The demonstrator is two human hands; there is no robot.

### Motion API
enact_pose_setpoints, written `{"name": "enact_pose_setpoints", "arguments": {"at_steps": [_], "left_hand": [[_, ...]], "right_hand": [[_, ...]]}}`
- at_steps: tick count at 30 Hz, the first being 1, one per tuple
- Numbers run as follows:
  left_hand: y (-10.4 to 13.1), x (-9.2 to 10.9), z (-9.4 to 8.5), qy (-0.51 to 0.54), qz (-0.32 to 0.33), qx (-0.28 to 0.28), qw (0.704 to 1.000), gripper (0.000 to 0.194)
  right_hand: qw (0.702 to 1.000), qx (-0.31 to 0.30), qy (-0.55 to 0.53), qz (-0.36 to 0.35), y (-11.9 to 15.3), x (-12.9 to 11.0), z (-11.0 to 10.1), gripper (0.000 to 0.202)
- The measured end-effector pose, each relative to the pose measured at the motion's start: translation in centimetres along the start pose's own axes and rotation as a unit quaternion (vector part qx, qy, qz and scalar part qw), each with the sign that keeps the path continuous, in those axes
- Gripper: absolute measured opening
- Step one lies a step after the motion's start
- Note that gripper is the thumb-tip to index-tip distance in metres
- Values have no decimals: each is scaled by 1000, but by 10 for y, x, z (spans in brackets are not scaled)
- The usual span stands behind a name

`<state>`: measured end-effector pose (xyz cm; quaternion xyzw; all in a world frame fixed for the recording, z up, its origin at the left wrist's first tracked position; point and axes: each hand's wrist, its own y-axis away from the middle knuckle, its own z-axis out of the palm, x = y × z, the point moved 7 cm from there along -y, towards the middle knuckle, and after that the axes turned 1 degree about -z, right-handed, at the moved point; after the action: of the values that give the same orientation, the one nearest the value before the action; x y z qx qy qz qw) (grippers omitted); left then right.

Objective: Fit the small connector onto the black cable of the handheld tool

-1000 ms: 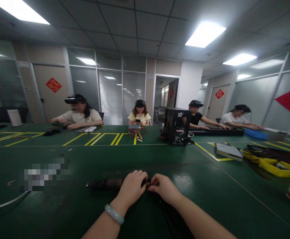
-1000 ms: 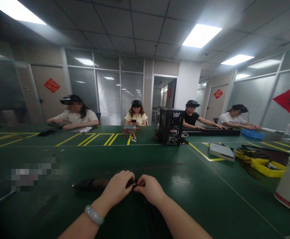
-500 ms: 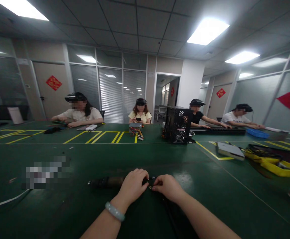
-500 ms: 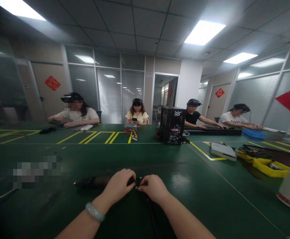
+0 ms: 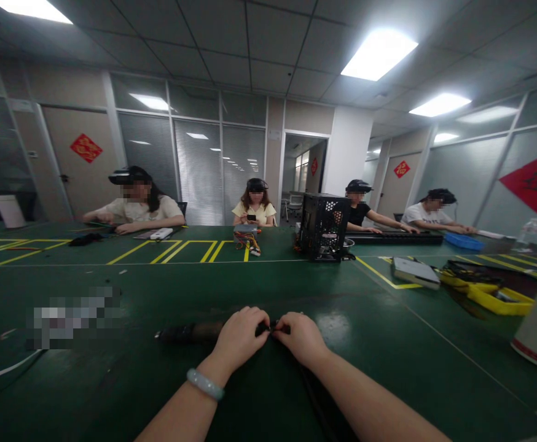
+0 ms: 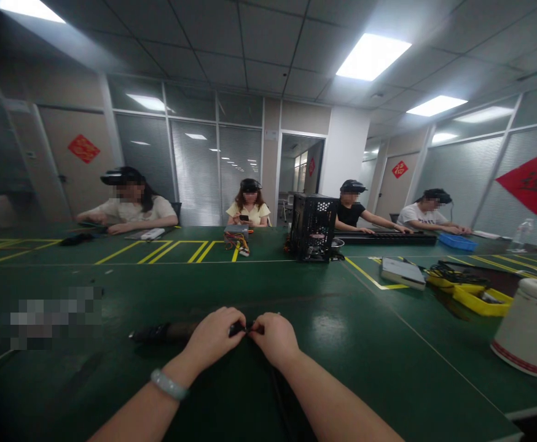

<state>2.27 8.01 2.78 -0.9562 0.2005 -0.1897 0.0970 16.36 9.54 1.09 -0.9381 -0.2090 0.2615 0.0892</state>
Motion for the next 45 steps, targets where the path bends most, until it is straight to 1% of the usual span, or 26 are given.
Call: {"name": "enact_pose_setpoints", "arguments": {"at_steps": [6, 11, 16, 20, 24, 29, 32, 36, 40, 45], "left_hand": [[-2, -4, 2, 9, 19, -18, 1000, 15], [1, 1, -3, 19, 48, -19, 998, 12], [3, 7, -5, -2, 63, -20, 998, 13], [3, 9, -3, -14, 60, -32, 998, 11], [2, 11, -2, -18, 60, -31, 998, 8], [2, 13, -1, -27, 55, -33, 998, 8], [2, 11, -1, -27, 48, -35, 998, 10], [1, 8, 1, -18, 45, -36, 998, 11], [0, 7, 2, -19, 50, -25, 998, 9], [1, 7, 3, -12, 45, -30, 998, 12]], "right_hand": [[1000, -20, -5, -20, -1, 1, 0, 11], [999, -25, -5, -22, 3, -2, -1, 10], [998, -21, -50, -3, 3, -1, 0, 10], [994, -37, -105, 21, 2, 5, 5, 11], [991, -49, -117, 38, 1, 10, 10, 13], [988, -76, -127, 33, 2, 9, 7, 17], [983, -106, -146, 39, 3, 13, 7, 22], [976, -137, -161, 50, 2, 20, 12, 18], [975, -124, -180, 48, 1, 20, 18, 19], [982, -102, -154, 47, 0, 18, 18, 16]]}}
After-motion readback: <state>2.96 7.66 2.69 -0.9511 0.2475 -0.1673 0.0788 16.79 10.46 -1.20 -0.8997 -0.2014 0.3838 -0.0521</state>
